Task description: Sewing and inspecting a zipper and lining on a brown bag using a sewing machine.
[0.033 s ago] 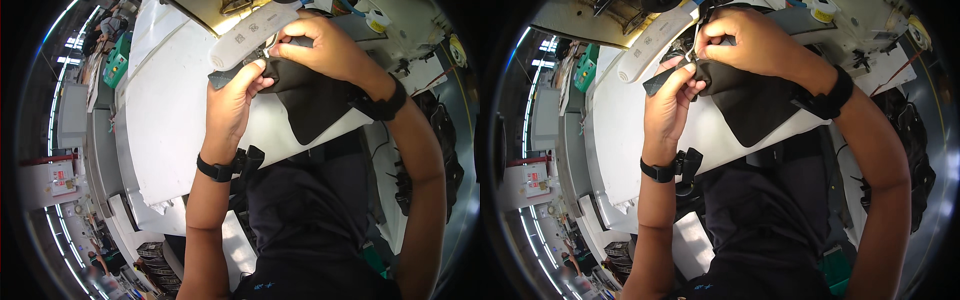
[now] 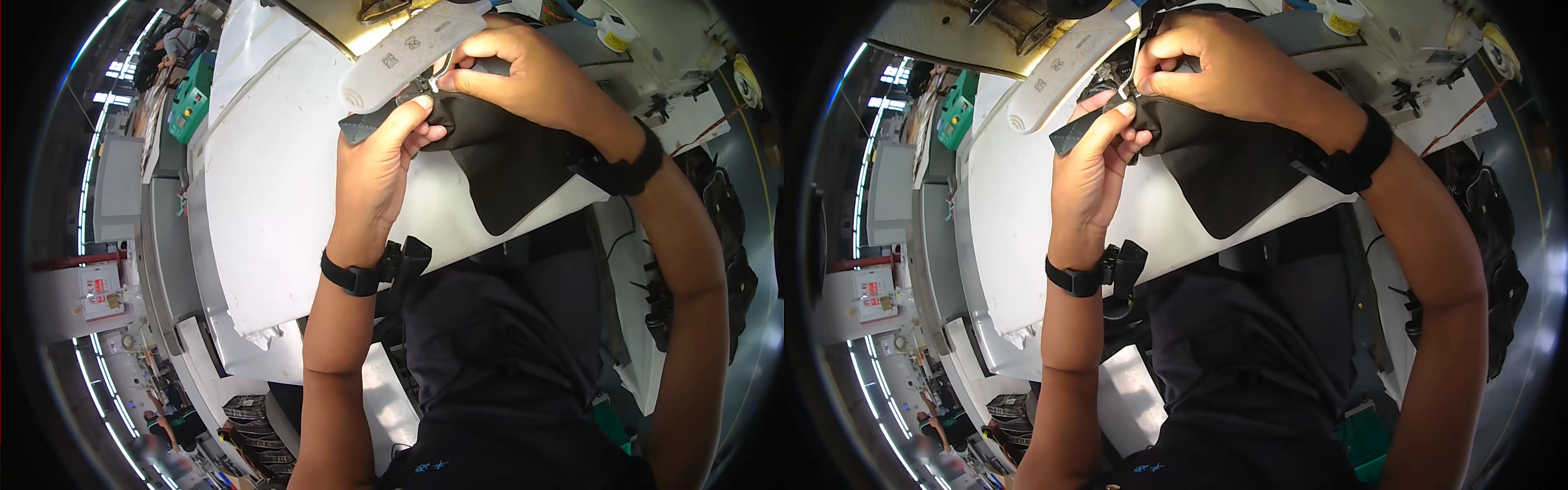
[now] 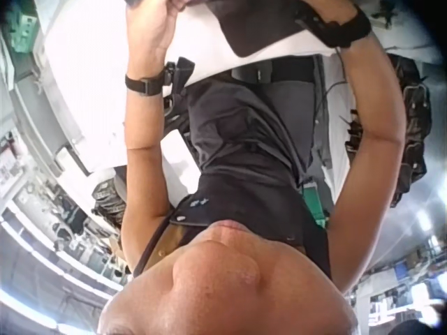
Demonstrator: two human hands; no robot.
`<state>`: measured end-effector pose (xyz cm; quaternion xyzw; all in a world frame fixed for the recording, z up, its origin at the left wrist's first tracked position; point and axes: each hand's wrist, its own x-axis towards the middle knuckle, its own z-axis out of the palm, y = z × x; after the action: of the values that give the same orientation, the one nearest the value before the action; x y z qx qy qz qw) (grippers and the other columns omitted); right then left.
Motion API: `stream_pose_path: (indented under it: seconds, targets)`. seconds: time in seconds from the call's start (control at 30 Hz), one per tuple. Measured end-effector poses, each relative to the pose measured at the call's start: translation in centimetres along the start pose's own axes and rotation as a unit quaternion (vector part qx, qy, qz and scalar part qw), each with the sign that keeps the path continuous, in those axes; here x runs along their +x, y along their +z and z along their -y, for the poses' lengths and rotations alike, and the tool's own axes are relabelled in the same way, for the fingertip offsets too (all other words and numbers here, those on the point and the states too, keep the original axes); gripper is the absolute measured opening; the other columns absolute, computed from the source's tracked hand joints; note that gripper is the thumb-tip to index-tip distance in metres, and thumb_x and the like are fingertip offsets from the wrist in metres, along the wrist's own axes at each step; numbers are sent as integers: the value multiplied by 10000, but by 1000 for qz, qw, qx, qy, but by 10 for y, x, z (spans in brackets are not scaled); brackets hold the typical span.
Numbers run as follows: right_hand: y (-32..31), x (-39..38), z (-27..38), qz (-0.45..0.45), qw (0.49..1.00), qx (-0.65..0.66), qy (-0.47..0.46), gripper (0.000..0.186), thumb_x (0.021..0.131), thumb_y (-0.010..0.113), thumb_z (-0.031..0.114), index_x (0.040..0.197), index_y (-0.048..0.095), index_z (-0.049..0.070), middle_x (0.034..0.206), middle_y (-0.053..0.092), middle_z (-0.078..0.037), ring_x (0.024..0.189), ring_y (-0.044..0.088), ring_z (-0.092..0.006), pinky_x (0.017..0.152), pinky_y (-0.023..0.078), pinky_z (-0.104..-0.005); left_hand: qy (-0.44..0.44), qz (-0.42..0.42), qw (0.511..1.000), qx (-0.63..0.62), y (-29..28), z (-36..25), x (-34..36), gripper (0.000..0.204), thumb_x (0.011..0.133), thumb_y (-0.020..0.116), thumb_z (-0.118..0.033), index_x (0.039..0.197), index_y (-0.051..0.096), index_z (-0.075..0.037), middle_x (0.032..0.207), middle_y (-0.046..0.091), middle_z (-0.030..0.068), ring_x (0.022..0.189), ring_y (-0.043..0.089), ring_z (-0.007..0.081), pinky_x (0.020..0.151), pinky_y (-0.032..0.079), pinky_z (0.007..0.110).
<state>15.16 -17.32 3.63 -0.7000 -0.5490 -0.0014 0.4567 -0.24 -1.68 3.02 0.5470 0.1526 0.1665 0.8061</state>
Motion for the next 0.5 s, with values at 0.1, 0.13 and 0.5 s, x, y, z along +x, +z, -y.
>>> stream_pose_path:
  seconds: [0.1, 0.13, 0.5]
  targets:
    - [0, 1, 0, -1, 1000, 25, 0, 176, 906, 774, 168, 979, 747, 10, 980, 677, -88, 912, 634, -194, 826, 503, -321, -1, 3, 1000, -2, 0, 0, 0, 330, 937, 697, -10, 1236, 566, 45, 881, 669, 54, 770, 673, 123, 793, 628, 336]
    - [0, 1, 0, 0, 999, 35, 0, 177, 908, 773, 171, 979, 746, 10, 992, 675, -91, 922, 634, -195, 828, 504, -322, 0, 5, 1000, -4, 0, 0, 0, 339, 938, 698, -11, 1245, 565, 47, 886, 670, 55, 773, 672, 124, 796, 627, 336]
    - [2, 1, 2, -45, 998, 12, -40, 121, 864, 710, 203, 882, 762, 95, 849, 721, -36, 799, 692, -197, 753, 523, -341, 13, -12, 1000, -17, 4, 4, -4, 353, 942, 691, -10, 1261, 560, 62, 878, 663, 60, 763, 665, 123, 766, 626, 323]
